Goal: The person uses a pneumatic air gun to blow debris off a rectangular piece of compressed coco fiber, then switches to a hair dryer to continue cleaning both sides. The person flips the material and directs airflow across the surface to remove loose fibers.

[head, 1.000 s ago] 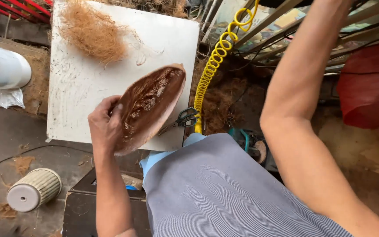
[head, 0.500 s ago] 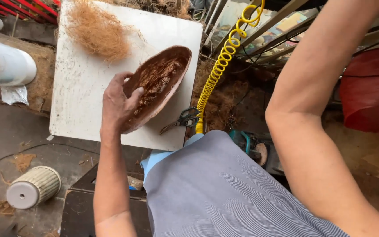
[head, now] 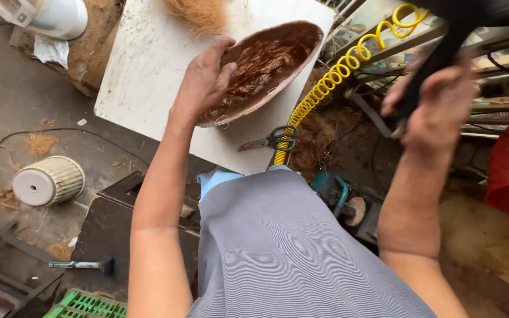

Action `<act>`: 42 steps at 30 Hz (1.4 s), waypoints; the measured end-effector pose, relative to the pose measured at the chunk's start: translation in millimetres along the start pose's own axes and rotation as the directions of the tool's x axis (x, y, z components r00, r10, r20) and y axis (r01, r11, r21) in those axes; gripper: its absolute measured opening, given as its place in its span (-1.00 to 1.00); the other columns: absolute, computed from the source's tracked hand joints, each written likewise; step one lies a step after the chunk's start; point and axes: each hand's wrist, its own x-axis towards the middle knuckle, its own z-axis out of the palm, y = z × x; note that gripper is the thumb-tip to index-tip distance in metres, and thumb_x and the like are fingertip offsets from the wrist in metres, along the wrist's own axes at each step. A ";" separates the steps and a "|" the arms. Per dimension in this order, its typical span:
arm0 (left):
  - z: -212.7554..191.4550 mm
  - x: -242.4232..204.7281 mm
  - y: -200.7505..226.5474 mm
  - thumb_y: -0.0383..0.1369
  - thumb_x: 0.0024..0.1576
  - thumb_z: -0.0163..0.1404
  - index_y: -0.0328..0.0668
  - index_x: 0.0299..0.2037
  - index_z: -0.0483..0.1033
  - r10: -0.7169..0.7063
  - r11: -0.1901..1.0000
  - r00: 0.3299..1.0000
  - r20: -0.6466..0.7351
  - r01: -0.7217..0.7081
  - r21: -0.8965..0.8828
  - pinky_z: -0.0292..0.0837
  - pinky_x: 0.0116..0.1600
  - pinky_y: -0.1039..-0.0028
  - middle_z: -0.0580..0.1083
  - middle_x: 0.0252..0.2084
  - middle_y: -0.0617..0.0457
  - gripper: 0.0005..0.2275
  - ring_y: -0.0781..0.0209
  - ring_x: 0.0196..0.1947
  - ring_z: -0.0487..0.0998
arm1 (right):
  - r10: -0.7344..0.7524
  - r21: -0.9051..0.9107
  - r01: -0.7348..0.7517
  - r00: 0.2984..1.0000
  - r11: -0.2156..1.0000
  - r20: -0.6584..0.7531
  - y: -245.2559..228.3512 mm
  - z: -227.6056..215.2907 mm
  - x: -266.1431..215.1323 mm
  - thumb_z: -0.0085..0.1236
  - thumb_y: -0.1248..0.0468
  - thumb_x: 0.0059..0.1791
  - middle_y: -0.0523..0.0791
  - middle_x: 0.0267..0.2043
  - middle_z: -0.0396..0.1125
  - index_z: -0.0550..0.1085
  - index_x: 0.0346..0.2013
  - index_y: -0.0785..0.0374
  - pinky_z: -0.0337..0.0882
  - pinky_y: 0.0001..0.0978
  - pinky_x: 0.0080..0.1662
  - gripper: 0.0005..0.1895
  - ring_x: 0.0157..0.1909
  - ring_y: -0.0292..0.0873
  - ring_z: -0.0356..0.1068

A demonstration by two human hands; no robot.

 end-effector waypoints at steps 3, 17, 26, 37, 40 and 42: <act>0.5 4.2 -12.7 -0.63 0.23 -0.30 -0.16 0.09 0.25 0.055 0.998 0.998 -0.029 -0.055 0.014 0.24 -0.58 0.32 0.47 -0.42 -0.11 -0.72 0.14 -0.63 0.32 | 0.502 0.268 -0.471 0.863 0.841 -0.058 12.2 48.0 -33.8 -0.13 0.42 -0.06 -0.01 -0.29 0.25 0.28 -0.09 0.12 0.26 -0.31 -0.69 -0.73 -0.61 -0.07 0.29; -29.1 22.4 -18.0 -0.51 0.22 -0.21 -0.07 0.13 0.44 -0.158 0.943 0.958 0.239 0.218 -0.252 0.49 -0.26 0.60 0.54 -0.11 0.06 -0.69 0.32 -0.29 0.51 | 0.456 0.148 -0.460 0.888 0.875 0.059 38.8 135.3 -99.2 -0.01 -0.21 0.03 -0.02 -0.43 0.29 0.27 0.01 0.24 0.39 -0.37 -0.30 -0.41 -0.42 -0.19 0.35; -21.3 18.6 -52.3 -0.47 0.12 -0.10 -0.33 -0.06 0.55 0.222 0.968 0.970 0.099 -0.207 -0.141 0.39 0.09 -0.10 0.53 -0.21 -0.43 -0.76 -0.44 -0.04 0.51 | 0.363 0.202 -0.356 0.932 0.912 0.002 42.0 151.5 -109.6 -0.06 -0.02 0.08 0.10 -0.47 0.33 0.36 -0.04 0.31 0.43 -0.40 -0.57 -0.57 -0.52 -0.05 0.46; -111.9 -110.5 -60.6 -0.35 0.19 -0.19 -0.15 0.06 0.52 -0.014 0.983 1.000 -0.016 0.011 -0.181 0.44 0.08 0.05 0.57 -0.17 -0.24 -0.70 -0.26 -0.10 0.58 | 0.334 0.192 -0.378 0.915 0.906 0.227 16.8 176.1 -106.2 -0.03 0.00 0.05 0.16 -0.53 0.35 0.37 -0.02 0.42 0.33 -0.44 -0.65 -0.51 -0.64 -0.06 0.42; -107.5 -137.8 -91.9 -0.36 0.18 -0.15 -0.08 0.07 0.53 -0.159 0.946 0.969 -0.191 0.095 -0.309 0.49 0.06 0.16 0.58 -0.15 -0.14 -0.70 -0.11 -0.10 0.61 | 0.306 0.230 -0.382 0.901 0.895 0.306 11.5 199.6 -100.7 -0.01 0.03 0.04 0.15 -0.53 0.36 0.38 -0.01 0.44 0.38 -0.45 -0.62 -0.51 -0.61 -0.05 0.45; -97.4 -147.8 -105.9 -0.36 0.14 -0.07 -0.03 0.06 0.56 -0.231 0.917 0.924 -0.305 0.103 -0.385 0.53 0.02 0.18 0.59 -0.12 -0.09 -0.71 -0.07 -0.08 0.61 | 0.283 0.216 -0.380 0.882 0.899 0.377 8.7 213.3 -95.7 -0.02 0.03 0.05 0.13 -0.61 0.36 0.39 -0.02 0.46 0.32 -0.52 -0.65 -0.51 -0.63 -0.09 0.45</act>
